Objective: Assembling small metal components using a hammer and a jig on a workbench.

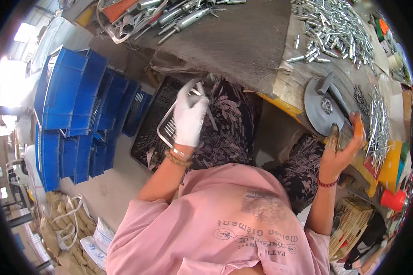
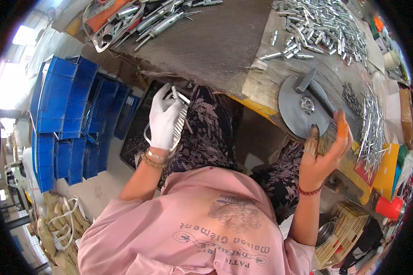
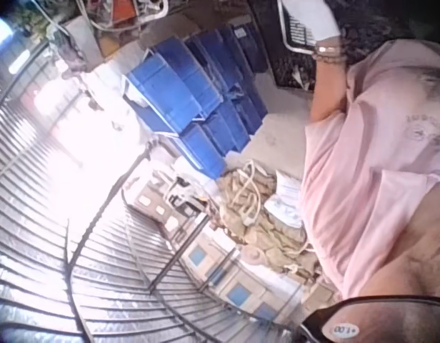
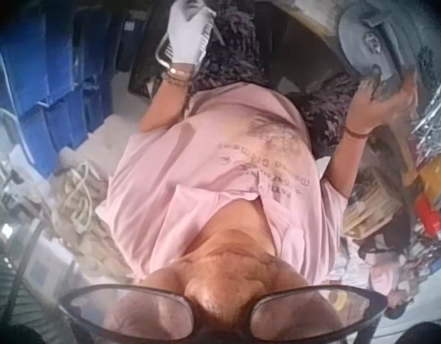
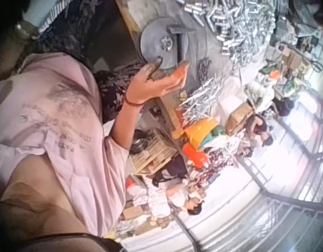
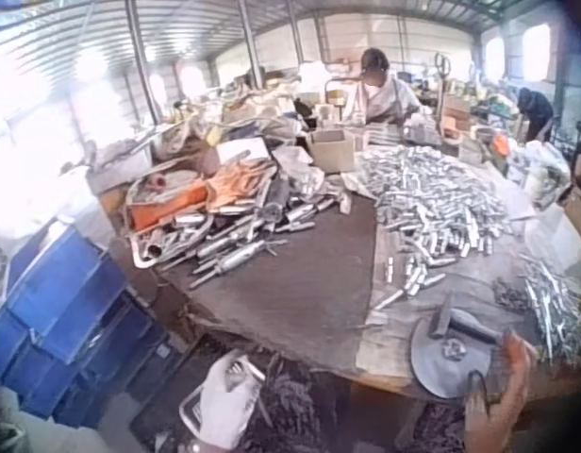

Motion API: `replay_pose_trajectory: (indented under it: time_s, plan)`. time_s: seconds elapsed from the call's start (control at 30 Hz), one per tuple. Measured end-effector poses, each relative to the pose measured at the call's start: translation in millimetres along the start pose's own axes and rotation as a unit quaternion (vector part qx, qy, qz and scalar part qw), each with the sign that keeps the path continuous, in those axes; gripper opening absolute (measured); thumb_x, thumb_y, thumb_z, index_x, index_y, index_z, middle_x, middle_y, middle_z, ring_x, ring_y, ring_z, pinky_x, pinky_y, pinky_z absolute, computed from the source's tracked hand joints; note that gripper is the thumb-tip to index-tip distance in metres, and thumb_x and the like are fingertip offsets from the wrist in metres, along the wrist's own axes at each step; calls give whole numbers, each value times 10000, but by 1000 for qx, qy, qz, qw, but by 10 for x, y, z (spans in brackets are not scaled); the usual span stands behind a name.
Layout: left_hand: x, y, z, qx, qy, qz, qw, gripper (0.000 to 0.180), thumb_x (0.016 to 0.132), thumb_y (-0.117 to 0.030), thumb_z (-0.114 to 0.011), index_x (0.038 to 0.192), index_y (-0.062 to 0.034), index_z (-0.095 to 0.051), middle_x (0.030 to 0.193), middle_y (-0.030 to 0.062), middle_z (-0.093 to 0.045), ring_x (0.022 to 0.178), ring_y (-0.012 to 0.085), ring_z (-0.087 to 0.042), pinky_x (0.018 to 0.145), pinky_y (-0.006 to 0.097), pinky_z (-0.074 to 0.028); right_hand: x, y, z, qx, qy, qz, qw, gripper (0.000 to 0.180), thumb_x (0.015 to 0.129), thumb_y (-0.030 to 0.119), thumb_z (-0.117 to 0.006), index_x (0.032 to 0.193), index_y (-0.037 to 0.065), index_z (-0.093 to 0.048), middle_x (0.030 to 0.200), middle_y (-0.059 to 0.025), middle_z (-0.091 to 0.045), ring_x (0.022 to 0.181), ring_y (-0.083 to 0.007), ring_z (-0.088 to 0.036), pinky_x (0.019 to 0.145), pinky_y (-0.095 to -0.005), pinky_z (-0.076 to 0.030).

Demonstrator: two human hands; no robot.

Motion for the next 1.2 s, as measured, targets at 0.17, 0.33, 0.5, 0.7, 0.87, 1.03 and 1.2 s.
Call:
replay_pose_trajectory:
  time_s: [0.17,0.33,0.5,0.7,0.87,1.03,1.2]
  plan:
    - [375,1867,1067,183,-119,108,970,666,910,-168,-803,1498,64,-592,1116,191,-768,962,259,-747,905,380,-575,-68,27,-202,-48,6,80,996,679,993,185,-784,1572,-45,-513,1541,-196,-627,1407,-382,-550,1202,-487,-414]
    - [475,2489,1091,138,-158,143,967,643,901,-156,-802,1482,48,-615,1176,206,-774,1067,274,-746,951,391,-575,-89,34,-187,-33,10,66,997,713,991,167,-779,1597,-50,-472,1568,-202,-613,1430,-397,-525,1218,-486,-392]
    - [640,2494,1004,239,-190,104,947,600,902,-170,-820,1442,29,-649,1158,206,-782,1045,328,-753,976,420,-569,-78,48,-223,-42,16,62,997,691,1003,88,-751,1615,-45,-460,1558,-222,-607,1437,-396,-539,1223,-488,-389]
    - [679,2290,809,278,-202,92,935,562,921,-224,-851,1388,34,-676,1239,250,-764,1145,347,-742,1014,416,-556,-92,-33,-164,-56,20,55,997,716,969,148,-773,1593,-51,-482,1571,-204,-604,1434,-405,-523,1214,-496,-391]
    - [700,2028,1296,128,-253,4,959,364,1034,-221,-747,1257,62,-697,1144,148,-742,943,218,-719,865,378,-590,-103,-16,-245,-36,5,47,998,696,961,194,-771,1570,-32,-521,1558,-207,-601,1421,-403,-537,1204,-518,-412]
    - [731,-202,560,108,-202,-154,961,172,1111,-148,-643,1157,-19,-746,832,44,-686,721,117,-626,662,285,-526,-106,-20,-104,-40,8,62,997,679,951,261,-767,1542,3,-554,1529,-196,-610,1377,-387,-579,1206,-552,-430]
    - [427,-1508,-757,236,103,-386,886,143,1013,-97,-755,1131,-18,-755,1033,77,-735,966,212,-697,898,342,-546,-20,60,-41,-17,22,51,998,606,888,225,-795,1454,64,-651,1464,-147,-642,1355,-352,-603,1184,-548,-446]
Point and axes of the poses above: each hand's wrist, its own x-axis towards the middle knuckle, its own z-axis out of the back of the hand, y = z × x, the point moved 4 cm from there along x, towards the middle knuckle
